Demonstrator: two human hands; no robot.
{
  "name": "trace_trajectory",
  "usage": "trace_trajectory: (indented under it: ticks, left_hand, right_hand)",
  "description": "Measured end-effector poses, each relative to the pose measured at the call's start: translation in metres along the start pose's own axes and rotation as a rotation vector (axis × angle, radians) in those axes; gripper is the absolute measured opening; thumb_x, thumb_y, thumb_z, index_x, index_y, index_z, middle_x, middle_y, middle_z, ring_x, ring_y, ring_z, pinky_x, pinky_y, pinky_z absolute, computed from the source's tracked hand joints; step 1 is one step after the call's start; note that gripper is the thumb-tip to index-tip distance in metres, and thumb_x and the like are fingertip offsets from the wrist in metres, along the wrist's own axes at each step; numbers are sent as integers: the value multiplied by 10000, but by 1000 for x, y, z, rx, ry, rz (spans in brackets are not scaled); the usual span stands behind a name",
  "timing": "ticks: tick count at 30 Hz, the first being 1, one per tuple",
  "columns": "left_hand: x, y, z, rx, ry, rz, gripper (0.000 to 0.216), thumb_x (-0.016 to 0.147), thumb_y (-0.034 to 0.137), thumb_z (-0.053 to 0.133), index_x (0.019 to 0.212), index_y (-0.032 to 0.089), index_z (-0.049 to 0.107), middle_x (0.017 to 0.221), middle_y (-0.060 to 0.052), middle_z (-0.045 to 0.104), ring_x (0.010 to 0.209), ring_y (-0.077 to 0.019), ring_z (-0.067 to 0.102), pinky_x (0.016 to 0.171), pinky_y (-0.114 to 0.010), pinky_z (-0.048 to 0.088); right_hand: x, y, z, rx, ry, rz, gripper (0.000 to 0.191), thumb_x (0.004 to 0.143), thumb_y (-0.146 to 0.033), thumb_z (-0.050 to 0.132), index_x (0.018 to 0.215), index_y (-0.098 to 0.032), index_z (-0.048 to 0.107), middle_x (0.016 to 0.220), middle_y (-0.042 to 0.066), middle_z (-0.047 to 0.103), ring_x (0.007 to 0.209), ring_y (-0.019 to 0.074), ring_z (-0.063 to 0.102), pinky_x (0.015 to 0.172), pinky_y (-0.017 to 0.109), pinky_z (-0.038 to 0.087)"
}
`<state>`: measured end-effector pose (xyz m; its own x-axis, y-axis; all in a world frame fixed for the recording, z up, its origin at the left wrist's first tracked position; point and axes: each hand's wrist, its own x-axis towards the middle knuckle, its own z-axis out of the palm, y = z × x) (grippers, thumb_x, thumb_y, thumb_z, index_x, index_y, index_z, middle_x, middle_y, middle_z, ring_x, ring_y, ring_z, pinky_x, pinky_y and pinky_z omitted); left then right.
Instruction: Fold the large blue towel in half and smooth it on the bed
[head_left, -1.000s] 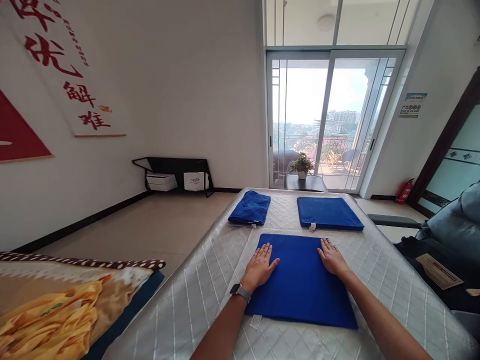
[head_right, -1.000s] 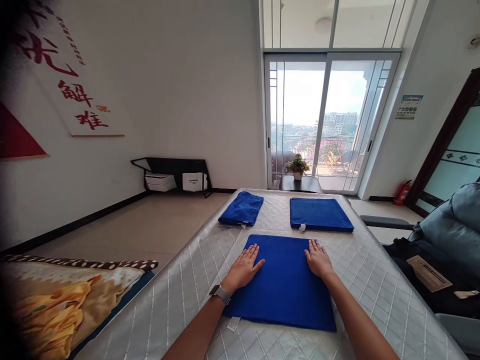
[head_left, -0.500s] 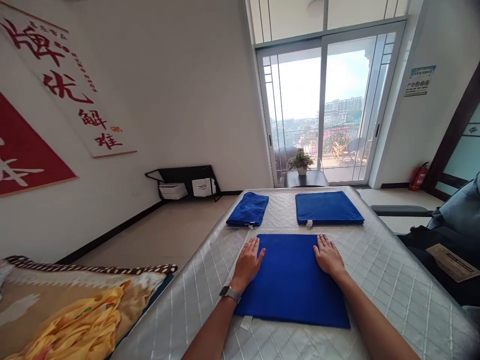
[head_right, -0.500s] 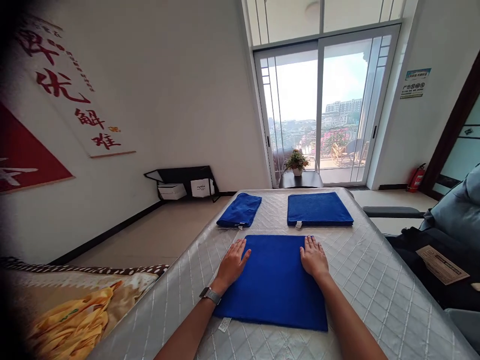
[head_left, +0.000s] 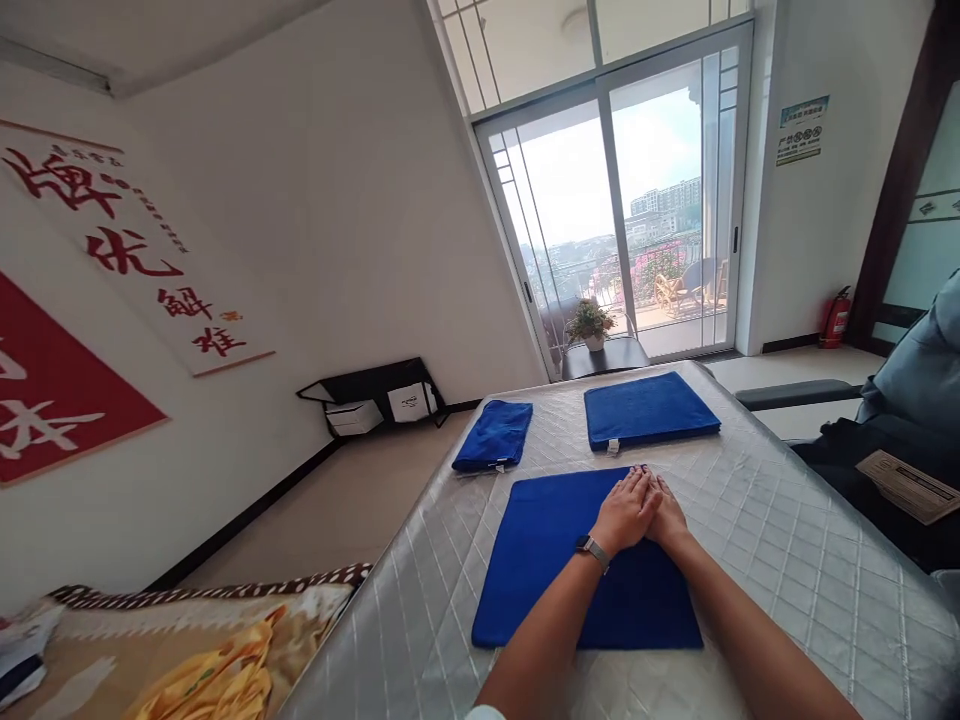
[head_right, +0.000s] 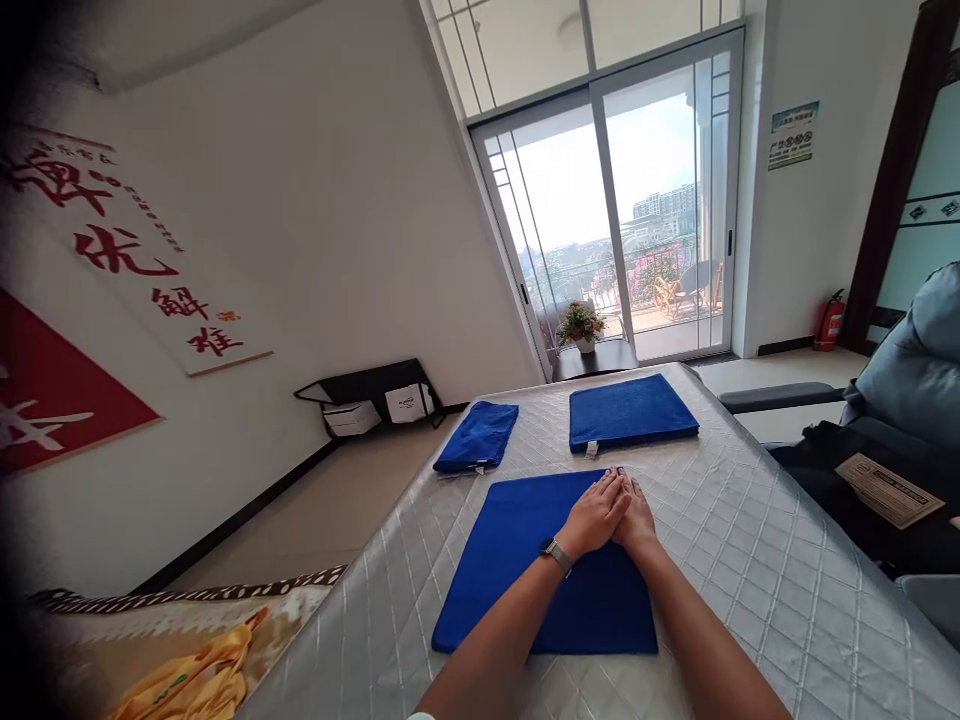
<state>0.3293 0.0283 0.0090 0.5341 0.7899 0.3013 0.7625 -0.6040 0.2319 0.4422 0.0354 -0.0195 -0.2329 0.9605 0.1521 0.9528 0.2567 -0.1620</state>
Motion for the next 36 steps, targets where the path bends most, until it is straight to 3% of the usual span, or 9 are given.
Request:
trace_trajectory:
  ticks: [6,15,27,36]
  left_hand:
    - [-2,-24,10,46,-47,-53,615,1047,481,103,1571,184,227,1593,-107,324,1485,-213,252,1197,-480,265]
    - [-22,-58,2,134,-81,-159,643,1026,544,130,1564,217,262,1591,-93,339,1495,-255,219,1209,-510,208]
    - [-63,-116,-32,187,-71,-317,640,1021,563,161,1553,232,293,1587,-93,348,1484,-262,255,1192,-531,233]
    - [-102,-161,-53,223,-46,-455,763,1004,615,112,1531,105,324,1590,-133,326,1486,-255,248,1211,-476,204]
  right_hand:
    - [3,-4,-4,21,-25,39,626,945,-240,304,1555,-103,264,1629,98,192,1511,223,108,1223,422,124]
    - [7,-7,-9,77,-33,96,647,982,-372,230,1554,-71,253,1620,106,232,1509,218,125,1217,430,122]
    - [9,-7,-9,54,-41,106,654,991,-400,202,1562,-83,226,1626,92,222,1511,205,113,1218,422,95]
    - [9,-7,-7,29,-31,89,651,993,-390,203,1558,-69,234,1624,107,223,1509,222,127,1215,426,108]
